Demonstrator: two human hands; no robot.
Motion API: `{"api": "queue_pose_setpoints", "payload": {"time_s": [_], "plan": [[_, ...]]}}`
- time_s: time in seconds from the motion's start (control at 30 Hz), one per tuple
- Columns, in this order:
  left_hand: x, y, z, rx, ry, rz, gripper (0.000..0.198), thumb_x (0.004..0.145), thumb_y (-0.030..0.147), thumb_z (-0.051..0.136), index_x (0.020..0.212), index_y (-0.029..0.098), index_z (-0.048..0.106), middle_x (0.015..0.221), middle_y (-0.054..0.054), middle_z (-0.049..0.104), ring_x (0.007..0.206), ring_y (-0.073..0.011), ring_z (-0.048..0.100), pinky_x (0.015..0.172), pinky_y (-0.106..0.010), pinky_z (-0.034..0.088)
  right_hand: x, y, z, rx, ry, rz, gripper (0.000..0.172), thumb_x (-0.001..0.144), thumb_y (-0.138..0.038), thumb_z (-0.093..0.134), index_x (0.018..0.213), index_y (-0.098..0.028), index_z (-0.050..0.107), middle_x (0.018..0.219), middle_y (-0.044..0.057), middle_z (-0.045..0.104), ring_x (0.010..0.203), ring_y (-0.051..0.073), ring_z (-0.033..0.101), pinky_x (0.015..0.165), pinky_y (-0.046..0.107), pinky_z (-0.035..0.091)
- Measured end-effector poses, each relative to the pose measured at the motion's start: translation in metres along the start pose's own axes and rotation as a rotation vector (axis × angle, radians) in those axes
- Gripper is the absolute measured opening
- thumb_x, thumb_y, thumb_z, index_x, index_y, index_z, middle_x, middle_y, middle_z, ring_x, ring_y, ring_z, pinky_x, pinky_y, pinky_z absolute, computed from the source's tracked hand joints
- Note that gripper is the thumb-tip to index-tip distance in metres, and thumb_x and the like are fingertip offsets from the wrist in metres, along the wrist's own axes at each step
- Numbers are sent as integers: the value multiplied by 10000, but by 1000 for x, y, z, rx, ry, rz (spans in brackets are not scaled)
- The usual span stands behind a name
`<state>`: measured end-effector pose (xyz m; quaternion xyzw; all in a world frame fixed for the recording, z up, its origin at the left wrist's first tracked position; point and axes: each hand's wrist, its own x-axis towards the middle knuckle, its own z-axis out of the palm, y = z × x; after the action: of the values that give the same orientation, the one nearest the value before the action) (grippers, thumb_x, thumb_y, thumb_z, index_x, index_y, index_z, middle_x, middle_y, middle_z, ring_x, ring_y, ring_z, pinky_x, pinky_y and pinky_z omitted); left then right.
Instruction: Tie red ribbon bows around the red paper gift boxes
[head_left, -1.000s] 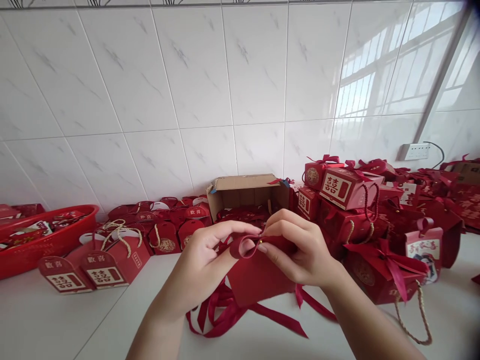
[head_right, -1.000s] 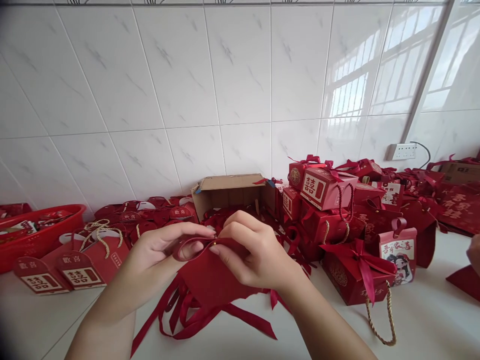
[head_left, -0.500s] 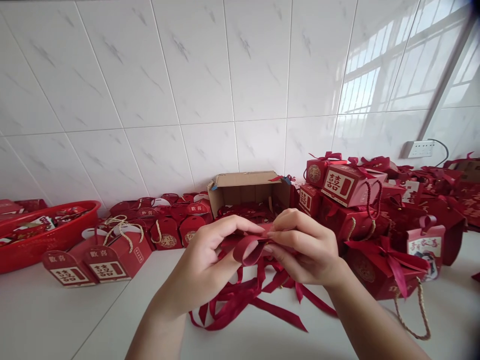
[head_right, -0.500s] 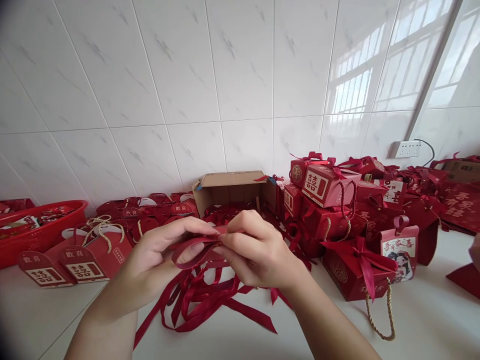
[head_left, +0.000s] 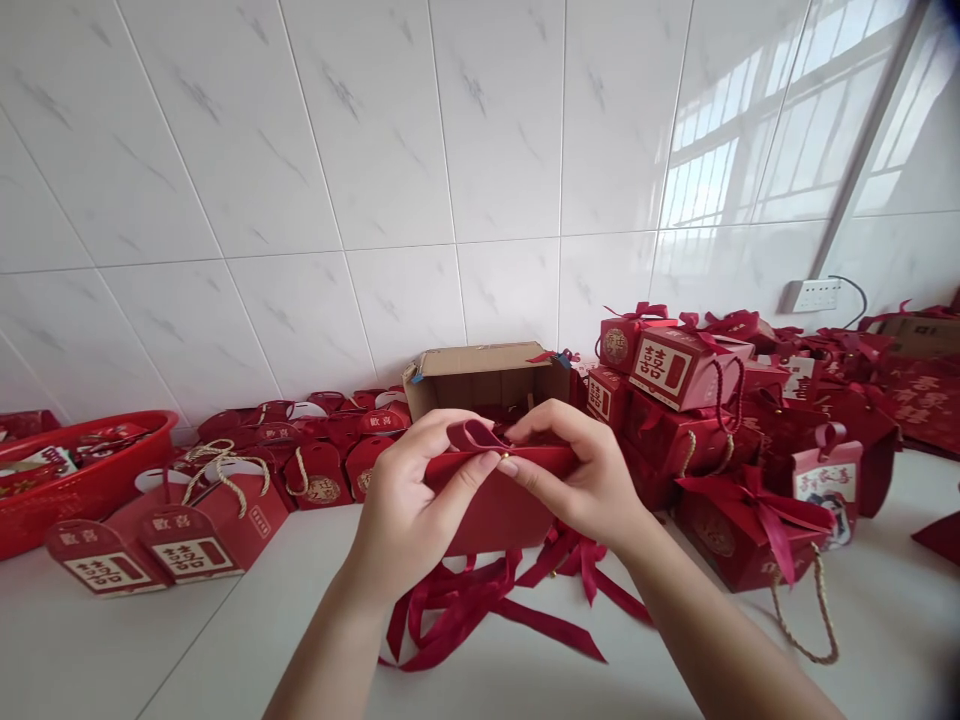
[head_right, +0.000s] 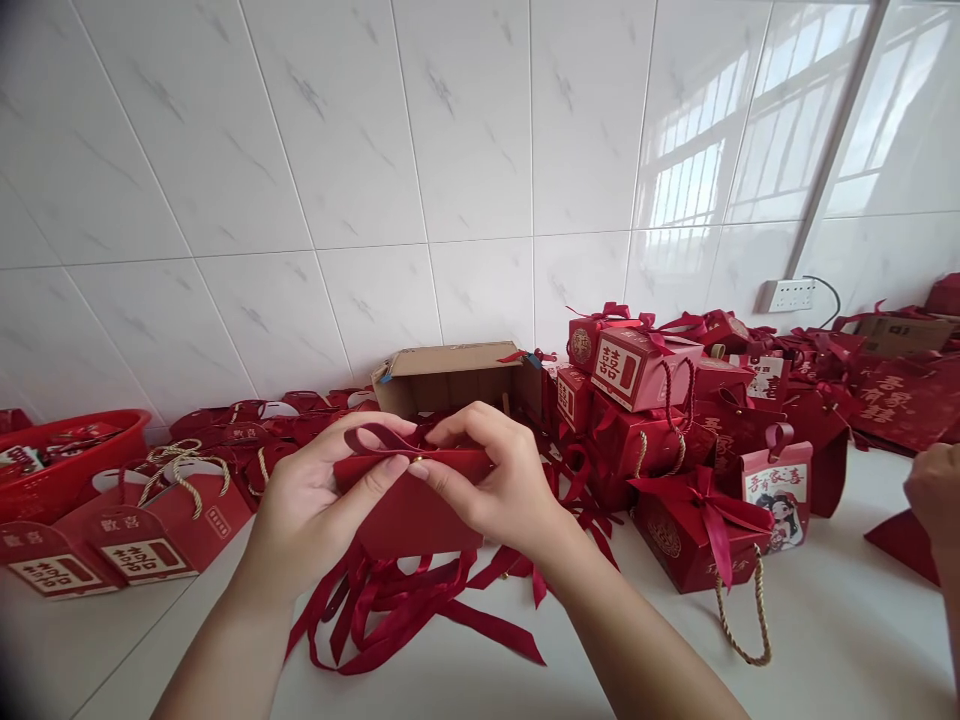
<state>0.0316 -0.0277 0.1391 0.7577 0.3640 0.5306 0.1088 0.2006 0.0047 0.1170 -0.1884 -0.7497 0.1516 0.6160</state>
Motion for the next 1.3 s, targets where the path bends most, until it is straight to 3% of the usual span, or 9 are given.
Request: {"api": "queue_pose_setpoints", "payload": {"time_s": [0.07, 0.2, 0.33, 0.5, 0.73, 0.87, 1.03, 1.3], "plan": [[1, -2, -1, 23, 2, 2, 102, 860, 224, 620, 947, 247, 667, 1037, 7, 642, 941, -123, 607, 846, -206, 508, 1, 1, 0, 107, -47, 140, 189, 777, -234, 714, 949, -188, 650, 873, 48, 660, 811, 163, 628, 728, 293, 531], [2, -6, -1, 72, 13, 11, 89, 856, 237, 621, 930, 241, 670, 1063, 0, 636, 980, -141, 606, 879, -229, 503, 1, 2, 3, 203, -84, 250, 117, 787, -256, 704, 865, -181, 661, 878, 41, 653, 834, 158, 625, 742, 276, 511], [2, -8, 1, 82, 37, 5, 98, 854, 235, 623, 941, 241, 668, 1037, 4, 637, 969, -136, 609, 866, -222, 504, -1, 3, 6, 186, -44, 254, 110, 795, -258, 693, 820, -177, 622, 827, 27, 624, 778, 147, 592, 696, 267, 484], [3, -8, 6, 41, 47, -18, 97, 857, 254, 620, 929, 236, 683, 983, -3, 667, 998, -156, 612, 877, -243, 501, -2, 3, 9, 117, 38, 141, 138, 804, -217, 670, 732, -180, 559, 761, 9, 553, 721, 133, 531, 661, 266, 448], [4, -6, 6, -65, -6, -204, 139, 854, 331, 625, 916, 230, 698, 1064, -29, 690, 1095, -209, 604, 931, -298, 481, -3, 1, 7, 114, 24, 207, 156, 803, -208, 665, 700, -176, 552, 727, -5, 537, 684, 118, 505, 634, 252, 425], [3, -2, -6, -147, -159, -306, 193, 864, 345, 610, 1017, 250, 677, 1028, -23, 693, 991, -198, 638, 831, -291, 519, -2, 2, 3, 231, -113, 393, 164, 789, -284, 694, 746, -168, 586, 750, 5, 590, 673, 118, 550, 571, 222, 445], [2, -1, -11, -162, -119, -278, 144, 849, 338, 627, 882, 207, 675, 878, -13, 667, 826, -147, 631, 719, -232, 509, 0, 1, -4, 277, -237, 572, 212, 775, -339, 704, 745, -164, 587, 721, 0, 597, 621, 112, 551, 498, 198, 432], [1, -7, 1, 8, -134, -188, 162, 804, 349, 667, 758, 195, 689, 1026, -50, 636, 868, -168, 620, 715, -269, 508, -1, -1, -6, 279, -484, 544, 95, 818, -247, 624, 811, -152, 623, 782, 14, 616, 709, 135, 557, 602, 240, 456]]}}
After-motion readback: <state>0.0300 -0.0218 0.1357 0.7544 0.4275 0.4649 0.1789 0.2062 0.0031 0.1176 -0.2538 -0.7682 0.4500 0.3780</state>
